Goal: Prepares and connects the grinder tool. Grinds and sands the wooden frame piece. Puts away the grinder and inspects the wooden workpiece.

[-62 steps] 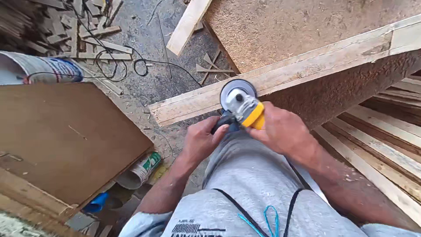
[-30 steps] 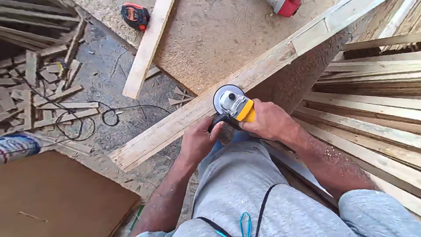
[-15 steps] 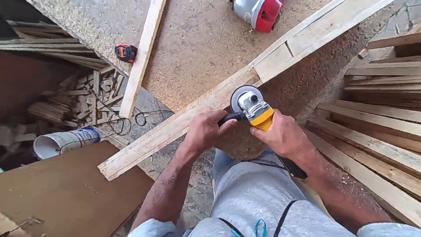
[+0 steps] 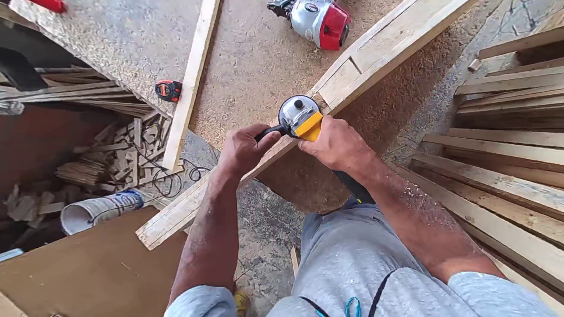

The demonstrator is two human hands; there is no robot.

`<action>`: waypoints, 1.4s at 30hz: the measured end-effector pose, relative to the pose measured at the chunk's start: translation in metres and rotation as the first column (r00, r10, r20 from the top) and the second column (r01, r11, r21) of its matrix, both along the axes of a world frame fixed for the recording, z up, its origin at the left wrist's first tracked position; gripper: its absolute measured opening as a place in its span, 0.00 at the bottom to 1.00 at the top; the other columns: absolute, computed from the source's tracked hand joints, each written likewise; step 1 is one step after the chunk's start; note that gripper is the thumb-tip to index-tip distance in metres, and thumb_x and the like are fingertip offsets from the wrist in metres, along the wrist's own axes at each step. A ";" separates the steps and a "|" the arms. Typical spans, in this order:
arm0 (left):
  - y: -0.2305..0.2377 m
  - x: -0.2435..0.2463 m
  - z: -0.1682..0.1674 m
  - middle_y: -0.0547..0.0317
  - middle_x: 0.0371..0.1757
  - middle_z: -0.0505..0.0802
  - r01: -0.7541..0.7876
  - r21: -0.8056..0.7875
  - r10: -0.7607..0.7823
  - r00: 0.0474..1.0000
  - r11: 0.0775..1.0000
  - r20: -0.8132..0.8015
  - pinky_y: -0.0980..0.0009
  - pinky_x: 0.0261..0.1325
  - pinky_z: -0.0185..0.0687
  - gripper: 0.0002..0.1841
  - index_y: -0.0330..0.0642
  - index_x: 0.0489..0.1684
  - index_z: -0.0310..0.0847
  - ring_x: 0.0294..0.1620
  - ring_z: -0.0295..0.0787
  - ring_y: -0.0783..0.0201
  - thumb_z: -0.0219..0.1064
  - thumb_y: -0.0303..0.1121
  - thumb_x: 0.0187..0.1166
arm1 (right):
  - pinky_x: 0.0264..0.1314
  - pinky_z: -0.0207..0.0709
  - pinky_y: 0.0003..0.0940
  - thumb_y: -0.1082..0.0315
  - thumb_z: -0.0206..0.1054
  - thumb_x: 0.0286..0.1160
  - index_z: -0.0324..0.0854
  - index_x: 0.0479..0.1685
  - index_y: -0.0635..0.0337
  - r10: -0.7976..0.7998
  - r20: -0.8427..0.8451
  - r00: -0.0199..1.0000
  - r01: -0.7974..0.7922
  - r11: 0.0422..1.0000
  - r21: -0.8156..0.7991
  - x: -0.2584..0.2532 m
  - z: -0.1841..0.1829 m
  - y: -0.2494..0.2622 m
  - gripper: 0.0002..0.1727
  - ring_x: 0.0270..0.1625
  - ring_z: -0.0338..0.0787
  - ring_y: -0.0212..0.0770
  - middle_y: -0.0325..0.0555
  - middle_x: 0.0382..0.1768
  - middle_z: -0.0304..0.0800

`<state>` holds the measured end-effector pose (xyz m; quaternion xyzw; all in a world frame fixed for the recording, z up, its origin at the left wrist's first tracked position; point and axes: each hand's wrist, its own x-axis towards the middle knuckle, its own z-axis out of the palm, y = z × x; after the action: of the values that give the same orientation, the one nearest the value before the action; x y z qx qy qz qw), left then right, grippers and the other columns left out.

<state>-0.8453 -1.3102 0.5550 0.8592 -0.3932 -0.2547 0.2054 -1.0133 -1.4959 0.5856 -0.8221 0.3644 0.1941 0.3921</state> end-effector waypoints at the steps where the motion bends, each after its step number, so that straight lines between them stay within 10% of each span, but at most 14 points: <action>1: -0.007 0.006 0.001 0.59 0.30 0.91 0.001 0.005 -0.001 1.000 1.000 -0.007 0.50 0.36 0.84 0.28 0.52 0.47 0.92 0.29 0.87 0.62 0.58 0.65 0.81 | 0.36 0.85 0.54 0.34 0.76 0.63 0.80 0.48 0.55 -0.020 0.018 1.000 0.021 1.000 -0.022 0.004 0.000 -0.002 0.33 0.37 0.92 0.49 0.47 0.34 0.89; 20: -0.026 0.045 0.009 0.64 0.27 0.89 0.043 0.057 -0.043 0.999 0.997 0.002 0.59 0.36 0.82 0.30 0.51 0.48 0.92 0.27 0.83 0.70 0.60 0.68 0.77 | 0.42 0.85 0.55 0.35 0.73 0.65 0.82 0.46 0.55 -0.048 0.065 0.997 0.044 0.998 0.048 0.027 -0.004 -0.015 0.31 0.44 0.93 0.49 0.48 0.39 0.90; 35: -0.021 0.039 -0.009 0.69 0.29 0.91 0.054 -0.059 -0.057 0.997 0.997 -0.056 0.75 0.33 0.81 0.30 0.48 0.48 0.93 0.25 0.83 0.80 0.60 0.65 0.79 | 0.51 0.84 0.53 0.36 0.64 0.75 0.75 0.64 0.60 0.040 -0.003 0.999 -0.040 0.998 0.053 0.021 0.003 -0.018 0.36 0.55 0.92 0.52 0.53 0.52 0.90; 42: 0.014 0.016 0.038 0.71 0.26 0.89 -0.001 0.090 0.003 1.000 0.996 -0.020 0.73 0.29 0.79 0.29 0.51 0.43 0.93 0.23 0.81 0.79 0.60 0.67 0.77 | 0.52 0.85 0.53 0.36 0.69 0.70 0.77 0.61 0.58 0.076 0.072 0.995 -0.091 0.969 0.232 0.006 0.010 0.000 0.35 0.55 0.92 0.49 0.50 0.52 0.89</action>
<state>-0.8294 -1.2959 0.5931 0.8654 -0.3784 -0.2807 0.1707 -1.0074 -1.4962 0.5954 -0.7902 0.2917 0.2263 0.4891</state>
